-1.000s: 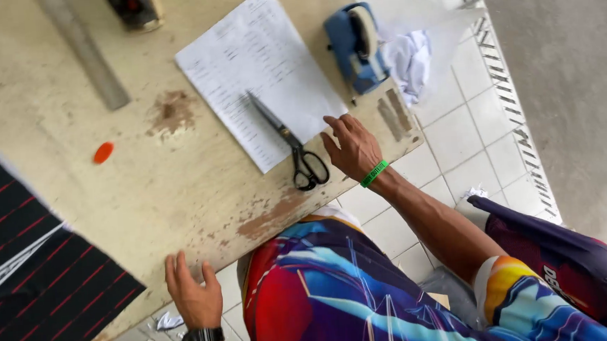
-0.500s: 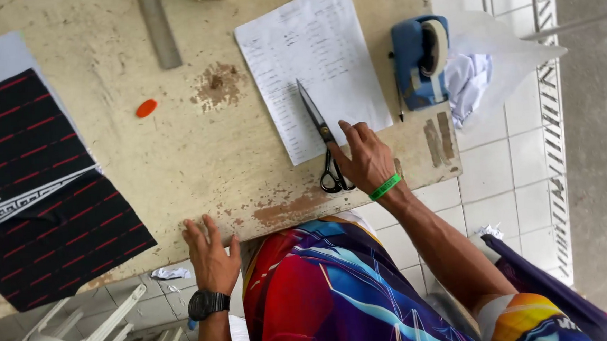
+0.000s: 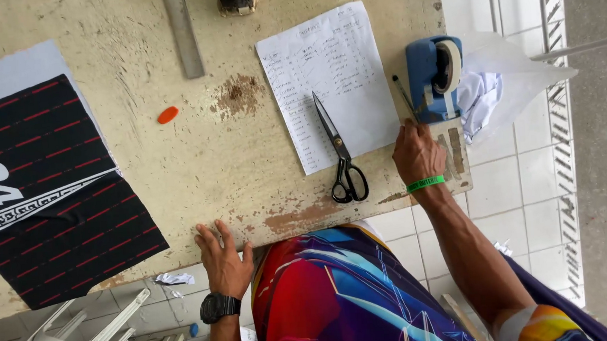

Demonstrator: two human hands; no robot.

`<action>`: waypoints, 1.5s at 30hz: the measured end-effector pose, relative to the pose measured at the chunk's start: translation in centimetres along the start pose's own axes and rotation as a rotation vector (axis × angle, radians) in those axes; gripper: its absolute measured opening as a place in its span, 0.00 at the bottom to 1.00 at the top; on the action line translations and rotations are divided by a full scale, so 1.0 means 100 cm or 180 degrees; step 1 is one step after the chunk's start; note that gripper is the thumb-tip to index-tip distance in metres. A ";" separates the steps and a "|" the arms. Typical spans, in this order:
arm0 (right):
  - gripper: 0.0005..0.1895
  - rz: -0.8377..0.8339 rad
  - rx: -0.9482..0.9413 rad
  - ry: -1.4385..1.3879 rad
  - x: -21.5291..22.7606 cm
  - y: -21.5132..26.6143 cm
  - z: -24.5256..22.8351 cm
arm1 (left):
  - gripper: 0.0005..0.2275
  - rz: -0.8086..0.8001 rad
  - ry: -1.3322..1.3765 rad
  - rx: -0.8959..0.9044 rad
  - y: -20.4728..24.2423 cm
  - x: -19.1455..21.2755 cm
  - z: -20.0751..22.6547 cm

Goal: The person cuts a white fabric pattern using shears, then uses a set square and a red marker to draw lines on the fabric. They cut along the drawn lines and place a black jersey with the number 24 on the table. Finally, they write on a document with a pen.

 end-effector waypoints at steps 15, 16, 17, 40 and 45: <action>0.15 -0.0065 -0.0104 -0.0130 -0.001 -0.004 0.013 | 0.43 0.0132 -0.0033 -0.0199 -0.002 0.000 0.000; 0.13 -0.0030 -0.0102 -0.0123 -0.002 -0.002 0.012 | 0.44 0.0062 -0.0078 -0.0152 0.006 -0.001 -0.005; 0.13 -0.0036 -0.0064 -0.0152 -0.004 -0.010 0.012 | 0.44 0.0079 -0.0084 -0.0108 0.001 0.000 -0.004; 0.11 0.0410 0.0917 -0.2280 0.034 0.000 -0.064 | 0.30 0.0579 0.0288 -0.1444 -0.084 0.062 0.153; 0.16 0.0292 0.0992 -0.1650 -0.006 0.014 -0.098 | 0.34 0.0640 -0.0341 -0.2134 -0.137 0.044 0.184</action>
Point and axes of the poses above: each hand's wrist, its own y-axis away from the middle knuckle, its own x-axis out of the back of the hand, z = x × y, the point moved 6 cm from there along -y, towards the middle knuckle, and after that the axes turned 2 degrees about y, right-handed, at the moved point
